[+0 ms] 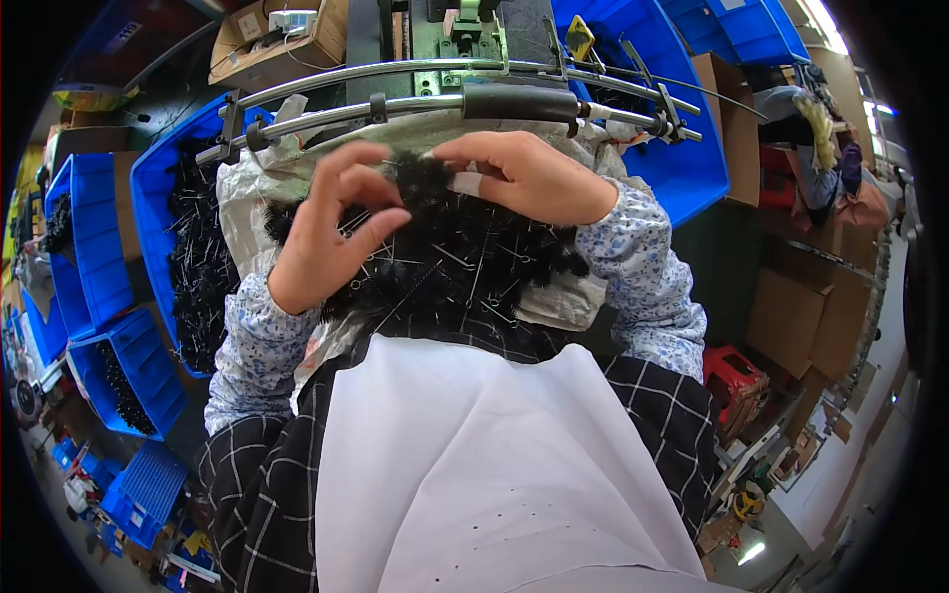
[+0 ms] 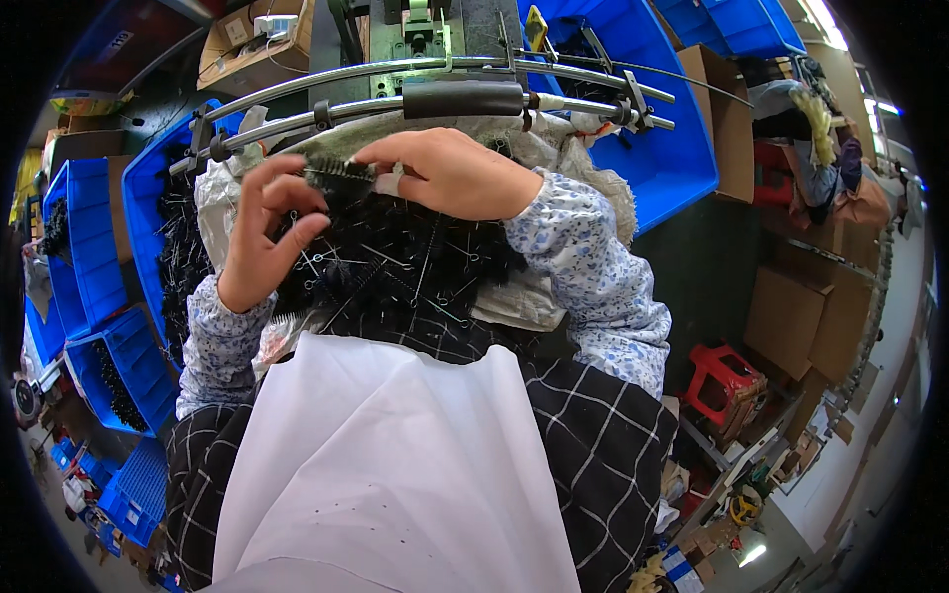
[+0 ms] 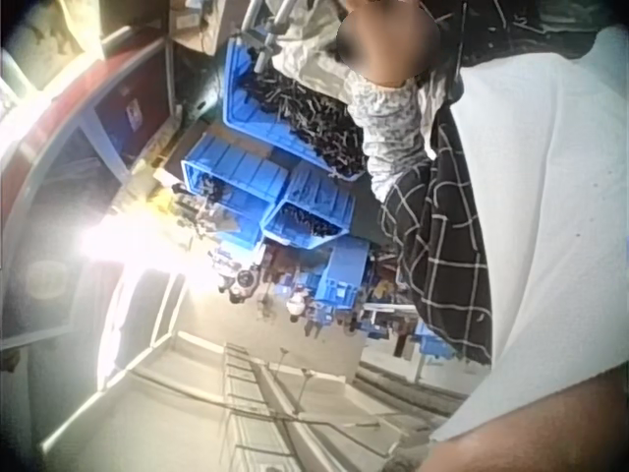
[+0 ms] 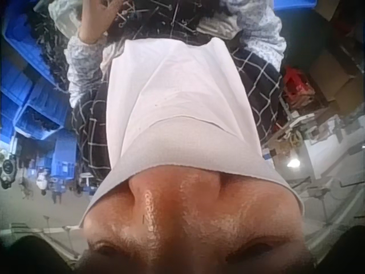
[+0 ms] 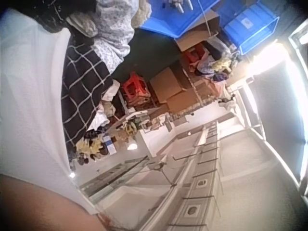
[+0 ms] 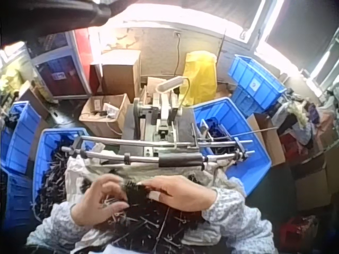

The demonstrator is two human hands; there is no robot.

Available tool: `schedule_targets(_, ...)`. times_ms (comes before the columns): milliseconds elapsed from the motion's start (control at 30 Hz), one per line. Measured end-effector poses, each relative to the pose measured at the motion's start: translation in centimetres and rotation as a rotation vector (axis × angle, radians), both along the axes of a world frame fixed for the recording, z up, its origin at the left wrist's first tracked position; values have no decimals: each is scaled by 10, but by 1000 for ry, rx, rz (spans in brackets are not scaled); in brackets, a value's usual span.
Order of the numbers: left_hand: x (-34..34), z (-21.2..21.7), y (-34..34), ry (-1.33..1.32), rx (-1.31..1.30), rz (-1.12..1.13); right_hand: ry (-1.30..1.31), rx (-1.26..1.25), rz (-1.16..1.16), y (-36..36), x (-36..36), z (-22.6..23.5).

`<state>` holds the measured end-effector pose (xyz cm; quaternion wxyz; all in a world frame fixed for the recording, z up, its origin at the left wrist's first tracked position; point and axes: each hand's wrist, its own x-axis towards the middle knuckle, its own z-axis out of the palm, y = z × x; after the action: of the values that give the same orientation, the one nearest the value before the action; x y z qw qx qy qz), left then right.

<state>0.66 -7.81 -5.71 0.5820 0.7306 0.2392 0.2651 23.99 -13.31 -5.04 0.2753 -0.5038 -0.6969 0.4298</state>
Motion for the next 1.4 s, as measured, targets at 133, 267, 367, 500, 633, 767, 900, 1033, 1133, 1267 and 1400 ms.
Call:
schedule_targets(133,2,0,8,83,45,76,-20,-64,50,0,-1,2)
schedule_targets(267,5,-4,9,97,135,85,222,-317,-39,-1,-19,-3)
schedule_targets(367,5,-4,11,90,85,81,314,-372,-111,0,-28,-12)
schedule_targets(500,4,1,14,57,-21,122,-109,46,-329,23,3,-13)
schedule_targets(633,-2,3,21,198,-79,73,-921,519,-736,72,84,-61)
schedule_targets(767,-7,-7,24,208,45,24,-1089,544,-716,90,97,-80)
schedule_targets(900,-2,-3,25,213,147,-8,-1141,496,-727,97,101,-82)
schedule_targets(1033,0,-1,23,204,193,-21,-1138,516,-708,103,105,-89)
schedule_targets(1133,2,-1,20,193,199,-1,-1100,535,-695,107,105,-94)
schedule_targets(1267,3,1,21,198,215,-11,-1075,537,-687,106,105,-91)
schedule_targets(1400,4,3,21,205,204,-27,-1039,482,-631,112,112,-96)
